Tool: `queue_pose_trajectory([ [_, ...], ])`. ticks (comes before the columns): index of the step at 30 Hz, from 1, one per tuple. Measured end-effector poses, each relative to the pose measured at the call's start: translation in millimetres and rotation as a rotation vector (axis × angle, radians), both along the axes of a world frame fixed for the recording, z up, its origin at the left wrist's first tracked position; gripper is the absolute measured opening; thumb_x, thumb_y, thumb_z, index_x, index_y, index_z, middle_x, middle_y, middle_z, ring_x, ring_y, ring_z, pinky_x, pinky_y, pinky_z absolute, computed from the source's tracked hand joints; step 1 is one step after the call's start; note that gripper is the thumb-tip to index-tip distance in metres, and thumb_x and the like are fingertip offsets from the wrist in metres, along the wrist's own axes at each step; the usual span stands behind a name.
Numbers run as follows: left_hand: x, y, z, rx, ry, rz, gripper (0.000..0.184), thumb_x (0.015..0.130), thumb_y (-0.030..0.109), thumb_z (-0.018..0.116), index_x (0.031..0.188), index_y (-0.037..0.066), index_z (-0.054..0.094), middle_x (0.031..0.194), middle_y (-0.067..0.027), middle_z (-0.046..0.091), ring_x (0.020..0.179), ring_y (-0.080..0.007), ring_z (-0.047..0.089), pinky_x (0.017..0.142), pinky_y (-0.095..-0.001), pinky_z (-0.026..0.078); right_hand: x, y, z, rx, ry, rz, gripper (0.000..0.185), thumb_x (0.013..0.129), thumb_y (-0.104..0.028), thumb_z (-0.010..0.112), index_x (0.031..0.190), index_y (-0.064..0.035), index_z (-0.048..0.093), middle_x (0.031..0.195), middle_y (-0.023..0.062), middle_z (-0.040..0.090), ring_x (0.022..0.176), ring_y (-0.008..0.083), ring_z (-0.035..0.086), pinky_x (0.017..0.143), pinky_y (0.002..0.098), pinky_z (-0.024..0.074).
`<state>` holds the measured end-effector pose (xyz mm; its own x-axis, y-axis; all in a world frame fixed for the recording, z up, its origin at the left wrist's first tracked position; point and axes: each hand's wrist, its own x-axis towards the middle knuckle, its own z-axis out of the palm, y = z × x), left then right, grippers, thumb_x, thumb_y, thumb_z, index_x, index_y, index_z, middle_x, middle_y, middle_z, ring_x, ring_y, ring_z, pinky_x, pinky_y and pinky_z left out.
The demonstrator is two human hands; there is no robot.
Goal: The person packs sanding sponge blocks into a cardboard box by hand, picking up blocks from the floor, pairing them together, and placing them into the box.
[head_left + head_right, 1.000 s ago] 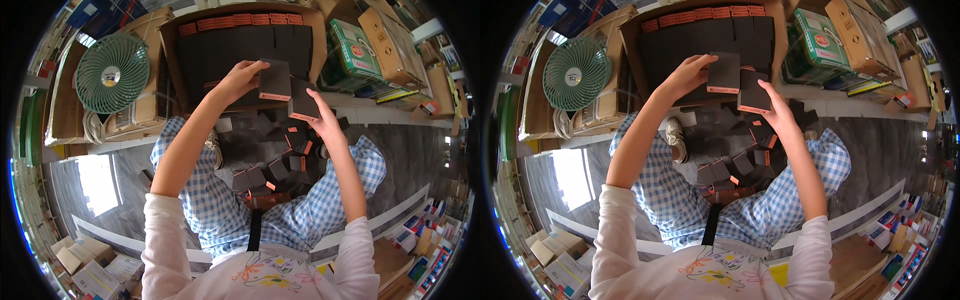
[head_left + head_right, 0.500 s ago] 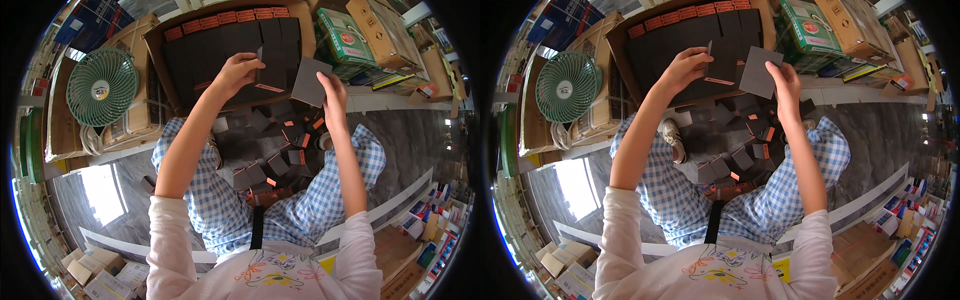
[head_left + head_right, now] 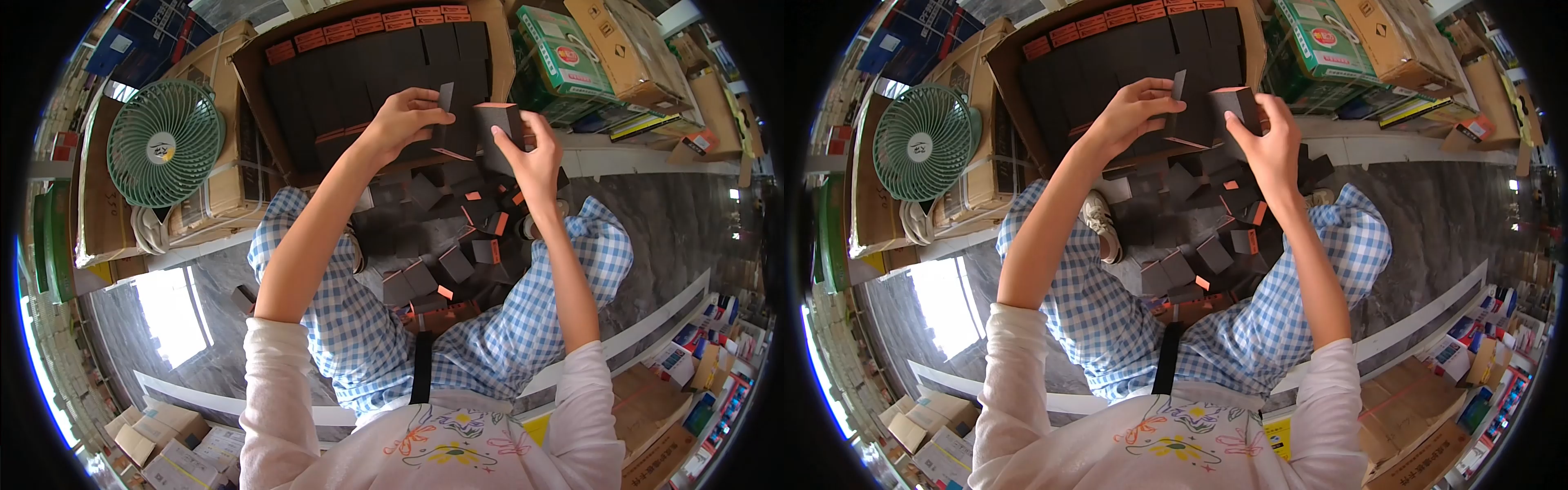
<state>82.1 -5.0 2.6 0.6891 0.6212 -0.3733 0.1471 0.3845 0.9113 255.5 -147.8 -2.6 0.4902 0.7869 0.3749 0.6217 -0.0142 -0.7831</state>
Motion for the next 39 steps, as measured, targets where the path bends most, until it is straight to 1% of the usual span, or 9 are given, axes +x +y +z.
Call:
queue_pose_trajectory([
  [5, -0.5, 4.9, -6.0, 0.006, -0.014, 0.035, 0.046, 0.085, 0.012, 0.07, 0.125, 0.0, 0.051, 0.111, -0.0084, 0.06, 0.106, -0.0159, 0.059, 0.09, -0.0299, 0.048, 6.1, 0.1, 11.5, -0.005, 0.512, 0.158, 0.031, 0.079, -0.015, 0.076, 0.102, 0.0009, 0.063, 0.089, 0.0072, 0.068, 0.081, 0.013, 0.065, 0.072, 0.0262, 0.0516],
  [11, -2.0, 1.7, -6.6, 0.084, 0.012, 0.016, 0.047, 0.084, 0.013, 0.071, 0.125, -0.002, 0.053, 0.111, -0.0086, 0.06, 0.103, -0.0159, 0.06, 0.089, -0.0296, 0.048, -6.6, -5.1, 14.3, -0.022, -0.049, 0.279, 0.033, 0.079, -0.016, 0.075, 0.104, 0.0, 0.062, 0.091, 0.0093, 0.064, 0.083, 0.0195, 0.065, 0.072, 0.0284, 0.0502],
  [16, -3.6, -4.9, -0.9, 0.177, 0.078, 0.001, 0.049, 0.083, 0.017, 0.073, 0.124, -0.001, 0.055, 0.11, -0.0082, 0.06, 0.104, -0.0163, 0.059, 0.088, -0.0301, 0.048, 7.5, -1.8, 1.1, 0.016, -0.421, -0.028, 0.032, 0.077, -0.01, 0.074, 0.104, 0.0015, 0.061, 0.087, 0.0134, 0.056, 0.077, 0.0338, 0.061, 0.072, 0.0366, 0.0505],
  [19, -3.2, -3.3, -6.4, 0.169, 0.102, 0.009, 0.049, 0.083, 0.018, 0.073, 0.124, -0.001, 0.055, 0.11, -0.0077, 0.06, 0.105, -0.0167, 0.058, 0.088, -0.0306, 0.048, 14.2, -0.9, 11.6, 0.015, 0.145, 0.135, 0.034, 0.078, -0.013, 0.076, 0.106, 0.002, 0.064, 0.09, 0.0102, 0.061, 0.083, 0.022, 0.065, 0.074, 0.0317, 0.0504],
  [23, -5.7, -1.6, -8.6, 0.09, 0.025, 0.012, 0.059, 0.077, 0.02, 0.078, 0.124, -0.005, 0.053, 0.112, -0.0121, 0.061, 0.104, -0.0211, 0.059, 0.085, -0.0341, 0.049, 6.6, -2.9, 11.0, -0.033, 0.031, 0.288, 0.037, 0.078, -0.017, 0.077, 0.106, 0.0038, 0.064, 0.089, 0.0101, 0.062, 0.081, 0.0205, 0.064, 0.073, 0.03, 0.0501],
  [27, -6.1, -7.6, -3.5, 0.124, 0.092, -0.041, 0.047, 0.082, 0.017, 0.073, 0.123, -0.001, 0.057, 0.109, -0.007, 0.061, 0.102, -0.0161, 0.059, 0.086, -0.0288, 0.048, 21.6, 1.9, -13.8, -0.064, -0.334, -0.095, 0.036, 0.077, -0.013, 0.075, 0.106, 0.0043, 0.062, 0.095, 0.0166, 0.062, 0.084, 0.032, 0.065, 0.072, 0.0365, 0.0517],
  [31, -2.9, -4.7, -12.5, 0.171, 0.048, -0.095, 0.042, 0.081, 0.017, 0.074, 0.117, 0.0, 0.059, 0.105, -0.0054, 0.062, 0.098, -0.0142, 0.06, 0.081, -0.027, 0.049, 26.2, 4.2, -6.6, 0.04, -0.029, -0.059, 0.035, 0.077, -0.016, 0.077, 0.104, 0.0034, 0.065, 0.087, 0.011, 0.063, 0.076, 0.0212, 0.066, 0.068, 0.0306, 0.0517],
  [33, -4.1, -6.4, -14.7, 0.242, 0.082, -0.072, 0.041, 0.08, 0.016, 0.074, 0.115, 0.0, 0.06, 0.103, -0.0048, 0.062, 0.097, -0.0134, 0.059, 0.079, -0.0266, 0.049, 14.0, 0.5, 2.5, -0.037, 0.39, 0.127, 0.035, 0.077, -0.016, 0.078, 0.103, 0.0039, 0.065, 0.083, 0.009, 0.064, 0.074, 0.0167, 0.066, 0.067, 0.0282, 0.0514],
  [39, -3.2, -8.2, -10.7, 0.255, 0.071, -0.086, 0.04, 0.081, 0.016, 0.072, 0.116, 0.001, 0.06, 0.104, -0.0045, 0.062, 0.095, -0.013, 0.059, 0.078, -0.0258, 0.048, 29.2, 3.9, -21.7, -0.096, 0.071, -0.093, 0.029, 0.079, -0.018, 0.077, 0.097, 0.0032, 0.066, 0.09, 0.0043, 0.068, 0.076, 0.011, 0.065, 0.068, 0.0249, 0.0506],
])
